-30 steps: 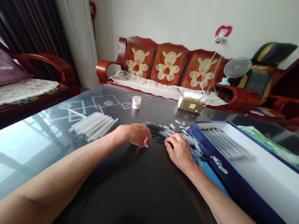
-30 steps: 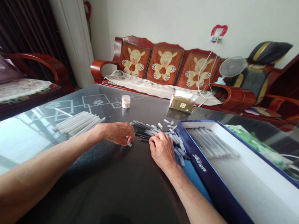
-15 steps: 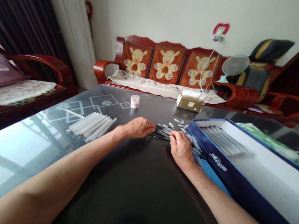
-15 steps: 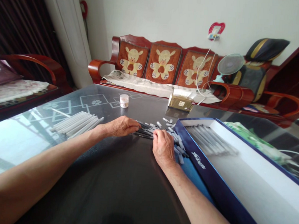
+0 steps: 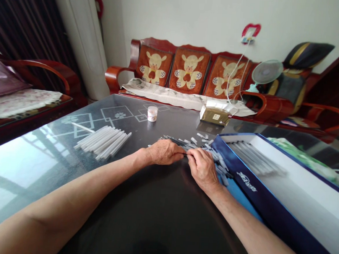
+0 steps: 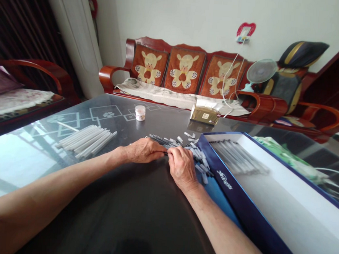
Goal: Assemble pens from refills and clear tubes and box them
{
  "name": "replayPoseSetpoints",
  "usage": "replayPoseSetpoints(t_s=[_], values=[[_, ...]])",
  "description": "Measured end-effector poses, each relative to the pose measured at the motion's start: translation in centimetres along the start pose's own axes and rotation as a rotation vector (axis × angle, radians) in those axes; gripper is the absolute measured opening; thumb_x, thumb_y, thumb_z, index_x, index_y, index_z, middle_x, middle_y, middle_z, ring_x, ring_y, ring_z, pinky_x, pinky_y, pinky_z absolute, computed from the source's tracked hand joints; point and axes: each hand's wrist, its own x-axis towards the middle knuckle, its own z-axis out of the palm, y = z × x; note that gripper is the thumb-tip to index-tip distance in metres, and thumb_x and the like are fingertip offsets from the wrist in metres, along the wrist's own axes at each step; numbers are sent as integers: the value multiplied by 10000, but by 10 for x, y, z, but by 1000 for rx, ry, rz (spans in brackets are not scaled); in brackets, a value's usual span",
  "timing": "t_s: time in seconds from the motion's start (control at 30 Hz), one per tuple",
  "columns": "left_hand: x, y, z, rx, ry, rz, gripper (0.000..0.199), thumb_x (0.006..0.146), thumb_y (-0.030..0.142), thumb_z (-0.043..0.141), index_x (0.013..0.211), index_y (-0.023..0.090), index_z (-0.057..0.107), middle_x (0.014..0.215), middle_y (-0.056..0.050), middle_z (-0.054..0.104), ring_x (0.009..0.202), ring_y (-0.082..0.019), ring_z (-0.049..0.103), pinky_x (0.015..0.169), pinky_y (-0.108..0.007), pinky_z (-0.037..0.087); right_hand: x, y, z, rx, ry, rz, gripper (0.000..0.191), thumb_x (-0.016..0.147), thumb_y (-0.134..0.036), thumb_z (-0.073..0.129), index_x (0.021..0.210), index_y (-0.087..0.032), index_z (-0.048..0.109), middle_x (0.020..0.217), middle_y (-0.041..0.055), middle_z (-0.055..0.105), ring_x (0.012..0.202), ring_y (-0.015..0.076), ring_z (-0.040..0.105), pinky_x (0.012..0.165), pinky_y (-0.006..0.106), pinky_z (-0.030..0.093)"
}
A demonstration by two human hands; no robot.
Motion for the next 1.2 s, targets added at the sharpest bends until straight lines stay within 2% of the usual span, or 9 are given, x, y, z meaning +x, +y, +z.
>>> replayPoseSetpoints(t_s=[0.17,0.33,0.43,0.53,0.77,0.87,1.0,1.1,1.2], values=[[1,10,11,32,158,-135,317,923,315,436,785,197,695,787,-55,698,735,-171,647,634,-236,429,1,3,0,-15,132,85,135,903,-278,527,966,-194,611,1001,84,645,977,232,581,891,381,410],[-1,3,18,12,312,-224,300,911,289,436,793,197,696,823,-45,697,757,-154,640,650,-227,431,2,13,2,44,264,249,230,903,-245,445,1036,-169,617,1082,138,598,1071,250,558,940,423,447],[-1,2,22,23,345,-218,325,949,348,412,900,203,699,853,-49,690,791,-162,645,692,-236,457,1,13,4,103,228,264,286,905,-218,413,1120,-169,596,1063,135,635,1023,242,600,912,422,485],[1,6,28,53,327,-176,364,977,393,372,1045,195,670,911,-70,678,828,-181,647,728,-259,487,0,9,4,158,136,219,380,902,-176,386,1259,-171,517,1178,144,636,1105,239,600,953,432,487],[4,11,38,55,260,-122,406,958,212,368,1347,142,457,1032,-108,658,943,-200,634,811,-291,523,-3,0,7,200,-106,58,689,810,-65,383,1482,-150,260,1463,145,444,1362,223,412,1105,469,394],[2,11,41,60,266,-127,429,963,210,351,1382,164,429,992,-94,655,891,-194,640,765,-283,530,-1,-1,5,209,-66,83,624,842,-99,393,1458,-164,317,1417,132,503,1315,213,473,1072,443,431],[0,9,44,70,280,-106,409,968,227,357,1353,206,494,921,-79,644,825,-188,645,707,-263,521,4,10,-10,102,102,149,361,905,-169,396,1231,-169,551,1189,112,669,1127,214,609,982,403,474],[1,7,45,34,318,-121,391,971,247,365,1320,208,536,926,-81,651,820,-189,649,701,-263,520,2,30,-24,-49,48,105,255,899,-201,447,1085,-165,617,1054,99,712,1001,235,646,939,419,465],[3,6,46,16,346,-127,379,969,257,376,1299,216,558,919,-76,658,803,-187,653,691,-262,519,-5,50,-32,-102,-45,48,251,889,-227,478,1081,-159,624,1077,115,695,1022,255,630,935,427,466]])
